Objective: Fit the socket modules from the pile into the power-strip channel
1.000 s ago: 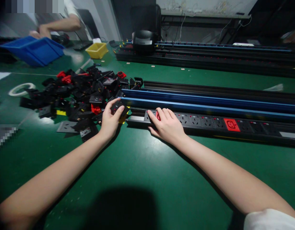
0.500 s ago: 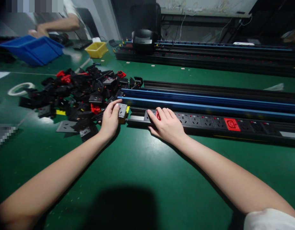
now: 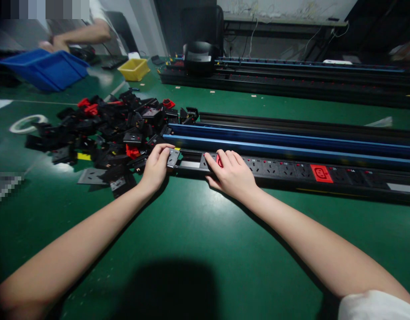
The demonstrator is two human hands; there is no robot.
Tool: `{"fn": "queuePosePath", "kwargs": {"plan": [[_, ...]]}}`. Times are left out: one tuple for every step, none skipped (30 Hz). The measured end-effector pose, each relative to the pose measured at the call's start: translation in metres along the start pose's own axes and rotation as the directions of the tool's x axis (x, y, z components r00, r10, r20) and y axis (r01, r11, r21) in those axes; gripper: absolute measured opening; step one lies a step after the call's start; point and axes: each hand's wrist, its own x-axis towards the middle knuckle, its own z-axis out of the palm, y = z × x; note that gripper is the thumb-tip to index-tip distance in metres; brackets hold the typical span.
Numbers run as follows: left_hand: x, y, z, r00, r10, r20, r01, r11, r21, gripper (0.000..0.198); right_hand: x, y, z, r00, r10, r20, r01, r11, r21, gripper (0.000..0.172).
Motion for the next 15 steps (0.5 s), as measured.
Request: {"fn": "queuePosePath", "kwargs": {"plan": [[0.0, -0.0006, 0.0, 1.0, -0.01, 0.011, 0.01, 1.0, 0.0, 0.027, 0.0, 0.0001, 0.0001, 1.0, 0.0, -0.003, 0.0, 1.0, 0.001, 0.062], [0.0, -0.001, 0.0, 0.999, -0.025, 0.023, 0.024, 1.0, 0.004, 0.029, 0.0, 0.0003, 0.0003, 1.0, -0.001, -0.006, 0.001, 1.0, 0.002, 0.062], [-0.0001, -0.0012, -0.0001, 0.999, -0.037, 0.033, 0.037, 0.999, 0.009, 0.03, -0.0001, 0.0004, 0.0004, 1.0, -0.003, -0.01, 0.003, 1.0, 0.003, 0.062], [-0.0002, -0.0012, -0.0002, 0.999, -0.039, 0.037, 0.039, 0.999, 0.008, 0.031, -0.0001, 0.0004, 0.0005, 1.0, -0.004, -0.013, 0.004, 1.0, 0.004, 0.062], [-0.0003, -0.0012, -0.0003, 0.998, -0.038, 0.043, 0.038, 0.999, 0.007, 0.031, -0.0001, 0.0004, 0.0006, 1.0, -0.004, -0.016, 0.004, 1.0, 0.005, 0.061], [-0.0004, -0.0011, -0.0005, 0.998, -0.036, 0.049, 0.036, 0.999, 0.007, 0.032, 0.0, 0.0004, 0.0007, 1.0, -0.003, -0.017, 0.003, 1.0, 0.005, 0.061], [-0.0005, -0.001, -0.0007, 0.998, -0.034, 0.055, 0.033, 0.999, 0.009, 0.032, 0.0, 0.0003, 0.0007, 1.0, -0.002, -0.018, 0.002, 1.0, 0.004, 0.061], [-0.0006, -0.0008, -0.0009, 0.998, -0.029, 0.059, 0.029, 1.0, 0.013, 0.032, 0.0001, 0.0002, 0.0007, 1.0, -0.001, -0.018, 0.001, 1.0, 0.003, 0.06], [-0.0008, -0.0006, -0.0012, 0.998, -0.024, 0.06, 0.023, 1.0, 0.019, 0.032, 0.0002, 0.0001, 0.0007, 1.0, -0.001, -0.019, 0.001, 1.0, 0.001, 0.06], [-0.001, -0.0003, -0.0014, 0.998, -0.02, 0.058, 0.018, 0.999, 0.029, 0.032, 0.0003, 0.0, 0.0006, 1.0, -0.002, -0.019, 0.002, 1.0, -0.001, 0.059], [-0.0012, 0.0, -0.0017, 0.998, -0.017, 0.055, 0.015, 0.999, 0.041, 0.033, 0.0004, -0.0001, 0.0006, 1.0, -0.003, -0.02, 0.003, 1.0, -0.002, 0.059], [-0.0015, 0.0005, -0.0019, 0.999, -0.016, 0.051, 0.013, 0.998, 0.057, 0.035, 0.0005, -0.0001, 0.0005, 1.0, -0.004, -0.02, 0.004, 1.0, -0.003, 0.059], [-0.0019, 0.0011, -0.002, 0.999, -0.016, 0.05, 0.013, 0.997, 0.075, 0.037, 0.0005, -0.0001, 0.0003, 1.0, -0.004, -0.02, 0.004, 1.0, -0.003, 0.059], [-0.0022, 0.0017, -0.0021, 0.999, -0.016, 0.049, 0.012, 0.996, 0.092, 0.04, 0.0006, -0.0001, 0.0001, 1.0, -0.003, -0.018, 0.003, 1.0, -0.003, 0.059], [-0.0025, 0.0024, -0.0022, 0.999, -0.014, 0.049, 0.009, 0.994, 0.106, 0.043, 0.0006, -0.0001, -0.0001, 1.0, -0.002, -0.017, 0.002, 1.0, -0.002, 0.059]]}}
